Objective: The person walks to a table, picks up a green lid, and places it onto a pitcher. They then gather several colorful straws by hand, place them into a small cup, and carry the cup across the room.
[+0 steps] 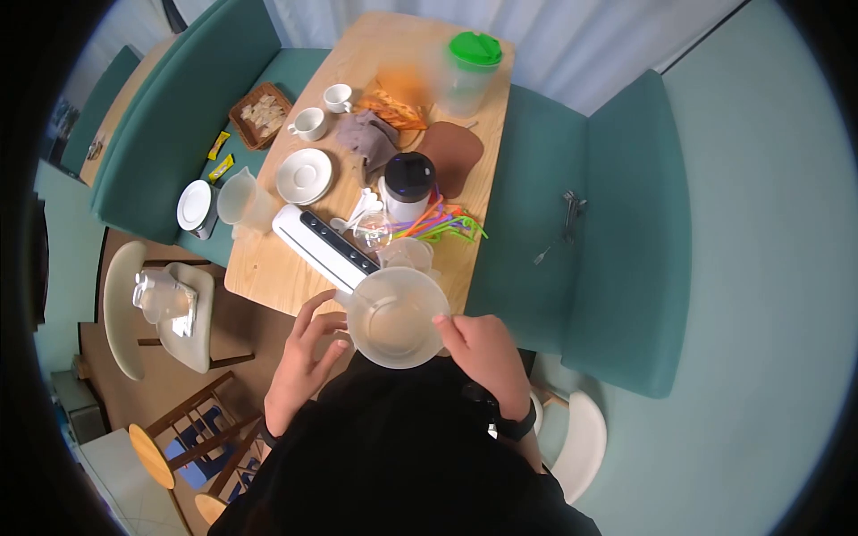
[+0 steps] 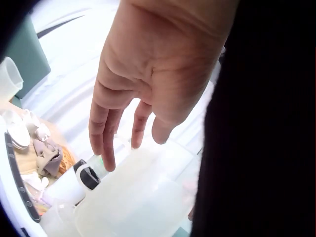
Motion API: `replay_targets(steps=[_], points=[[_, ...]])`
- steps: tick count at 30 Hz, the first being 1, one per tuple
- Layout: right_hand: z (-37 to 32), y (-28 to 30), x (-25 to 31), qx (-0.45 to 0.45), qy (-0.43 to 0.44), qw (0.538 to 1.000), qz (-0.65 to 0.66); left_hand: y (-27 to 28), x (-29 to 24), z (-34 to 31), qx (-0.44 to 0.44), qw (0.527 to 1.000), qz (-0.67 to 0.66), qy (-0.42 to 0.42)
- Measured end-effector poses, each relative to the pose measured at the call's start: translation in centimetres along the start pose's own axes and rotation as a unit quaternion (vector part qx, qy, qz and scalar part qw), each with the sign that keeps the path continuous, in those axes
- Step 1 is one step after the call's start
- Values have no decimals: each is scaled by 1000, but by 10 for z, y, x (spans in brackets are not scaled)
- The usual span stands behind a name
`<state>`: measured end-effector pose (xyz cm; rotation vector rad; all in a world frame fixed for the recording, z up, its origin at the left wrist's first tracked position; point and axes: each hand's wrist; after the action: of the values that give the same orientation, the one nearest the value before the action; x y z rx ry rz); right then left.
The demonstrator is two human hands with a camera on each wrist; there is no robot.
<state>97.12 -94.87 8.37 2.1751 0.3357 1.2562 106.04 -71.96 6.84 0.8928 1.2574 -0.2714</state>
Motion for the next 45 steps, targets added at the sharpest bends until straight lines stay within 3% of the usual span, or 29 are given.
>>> replay_targets(steps=[3,6,9,12,13,15,17,18,22,25,28,31,32,36,38,40,42,44,45], points=[[4,-23,12,34,54,996,-65,6,14,-17,-128,983,-116,57],[9,-38,24,70,91,989,-98,27,31,-31,-86,995,-8,54],[22,-49,20,86,170,973,-127,38,45,-42,-62,997,-12,46],[46,-34,36,185,116,974,-63,43,54,-49,-90,991,-80,57],[60,-25,36,201,76,974,67,43,55,-51,-119,987,-86,63],[105,0,30,130,104,967,195,42,70,-62,-170,979,-76,84],[165,24,24,50,169,959,224,37,71,-64,-243,954,-107,140],[193,38,24,51,195,961,189,35,72,-62,-280,937,-123,166],[308,64,22,103,140,956,238,20,91,-72,-363,904,-70,215],[400,58,12,13,120,968,218,2,101,-84,-419,866,-42,270],[455,51,22,37,32,938,342,-19,95,-97,-475,812,-33,338],[515,41,7,80,49,896,435,-38,79,-108,-525,765,-40,371],[533,40,-2,115,59,871,473,-42,73,-110,-530,753,-33,388],[565,51,12,86,-110,729,670,-55,59,-112,-545,709,-30,446],[574,59,-5,53,-75,750,655,-59,65,-113,-551,700,-30,453],[556,81,-17,44,-6,802,595,-59,71,-111,-550,705,-41,446],[566,115,-54,32,26,771,635,-61,83,-110,-553,719,-52,418],[524,147,-62,54,13,722,689,-56,96,-103,-542,734,-71,403],[511,161,-71,119,63,707,694,-52,103,-101,-524,745,-77,407]])
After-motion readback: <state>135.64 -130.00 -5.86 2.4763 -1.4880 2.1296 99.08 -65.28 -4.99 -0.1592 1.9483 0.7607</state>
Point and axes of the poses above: each hand's wrist, its own z-axis towards the middle knuckle, its own y-axis out of the back of the hand, x = y × z, and after that the axes turned 6 degrees about -y, right-handed
